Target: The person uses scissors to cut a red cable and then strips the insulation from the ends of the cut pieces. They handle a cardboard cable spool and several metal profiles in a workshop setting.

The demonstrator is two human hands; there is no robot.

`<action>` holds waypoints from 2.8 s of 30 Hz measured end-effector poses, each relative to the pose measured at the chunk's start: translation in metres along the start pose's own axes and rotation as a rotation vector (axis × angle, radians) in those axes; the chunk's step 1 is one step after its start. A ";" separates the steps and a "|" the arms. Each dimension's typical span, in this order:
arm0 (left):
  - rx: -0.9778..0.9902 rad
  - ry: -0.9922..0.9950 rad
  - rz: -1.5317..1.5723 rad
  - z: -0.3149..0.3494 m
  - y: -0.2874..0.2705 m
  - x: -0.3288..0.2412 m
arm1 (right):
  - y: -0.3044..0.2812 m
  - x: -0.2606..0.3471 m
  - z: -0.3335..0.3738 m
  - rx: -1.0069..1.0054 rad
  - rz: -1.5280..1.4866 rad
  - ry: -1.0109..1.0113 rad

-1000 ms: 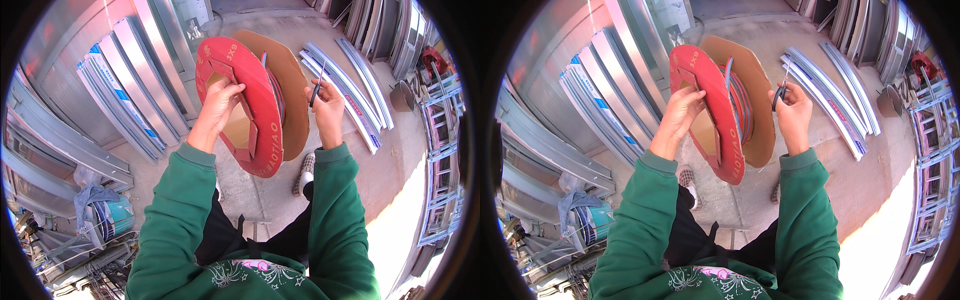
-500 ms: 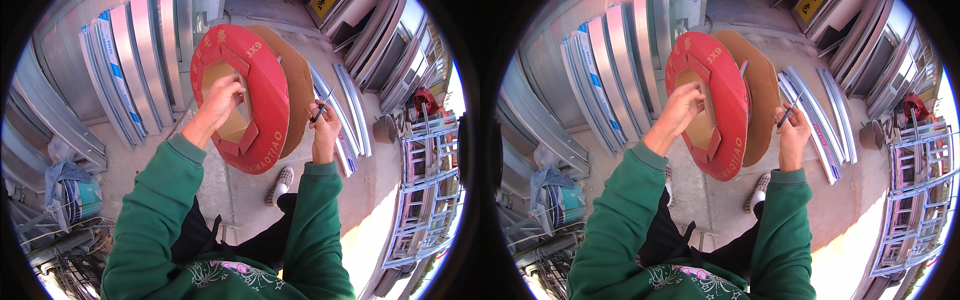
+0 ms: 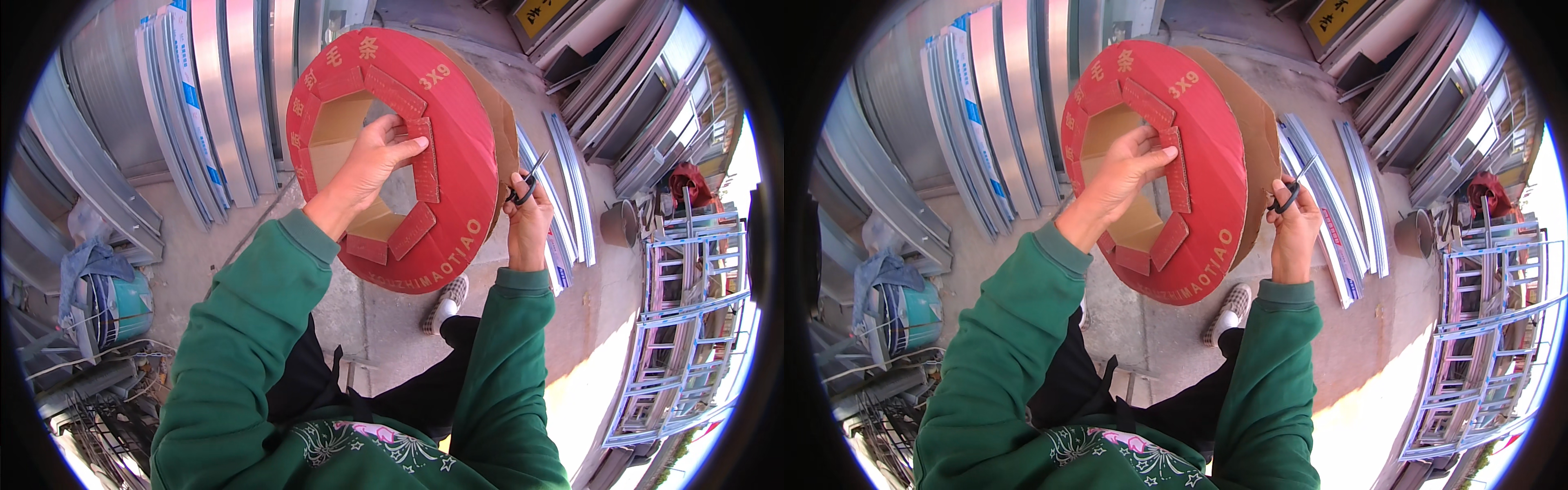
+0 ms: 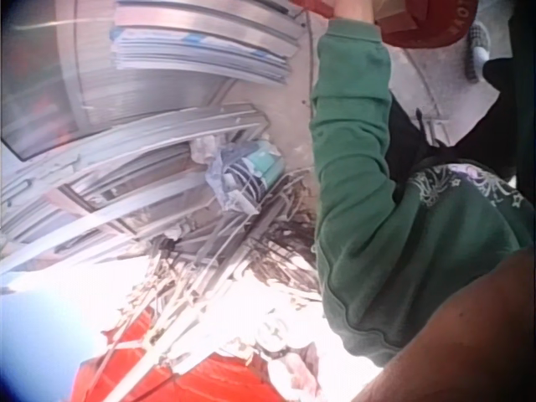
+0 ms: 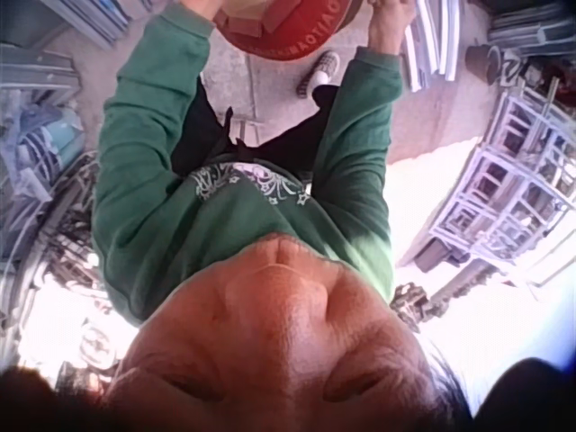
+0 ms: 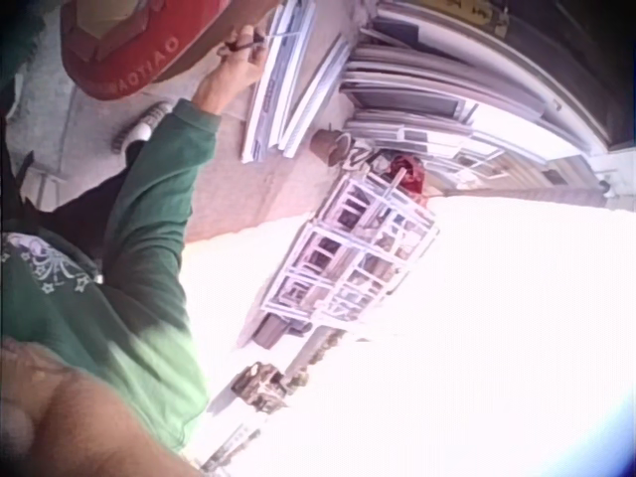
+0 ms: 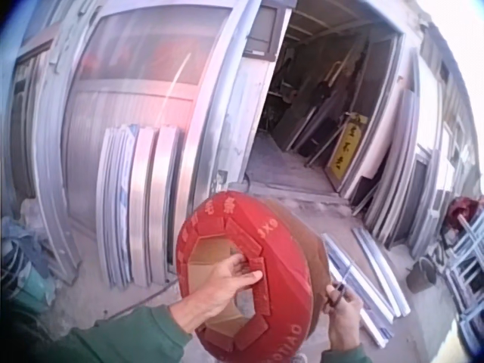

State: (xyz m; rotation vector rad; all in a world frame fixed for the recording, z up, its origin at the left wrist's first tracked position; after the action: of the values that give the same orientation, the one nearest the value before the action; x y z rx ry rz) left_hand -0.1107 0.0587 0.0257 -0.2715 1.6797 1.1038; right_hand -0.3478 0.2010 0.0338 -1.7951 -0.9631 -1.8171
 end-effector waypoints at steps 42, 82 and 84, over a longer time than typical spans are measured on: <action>0.291 -0.156 -0.384 0.005 0.003 0.004 | 0.010 0.014 0.008 -0.021 0.022 -0.080; -0.212 -0.130 -0.141 -0.005 -0.029 0.004 | 0.026 0.001 0.016 0.183 0.200 -0.033; -0.196 -0.130 -0.175 -0.003 -0.025 0.002 | 0.030 0.000 0.019 0.195 0.212 -0.028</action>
State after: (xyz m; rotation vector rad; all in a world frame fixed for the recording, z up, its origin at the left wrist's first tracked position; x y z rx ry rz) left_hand -0.0978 0.0434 0.0105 -0.4531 1.4071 1.1302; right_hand -0.3138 0.1941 0.0377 -1.7339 -0.8896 -1.5198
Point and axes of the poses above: each hand's wrist, its own z-axis away from the middle knuckle, its own y-axis out of the palm, x = y × z, the point moved 4 cm from there along -z, towards the middle knuckle, and after that the axes turned 3 degrees about -y, right-handed, at the moved point
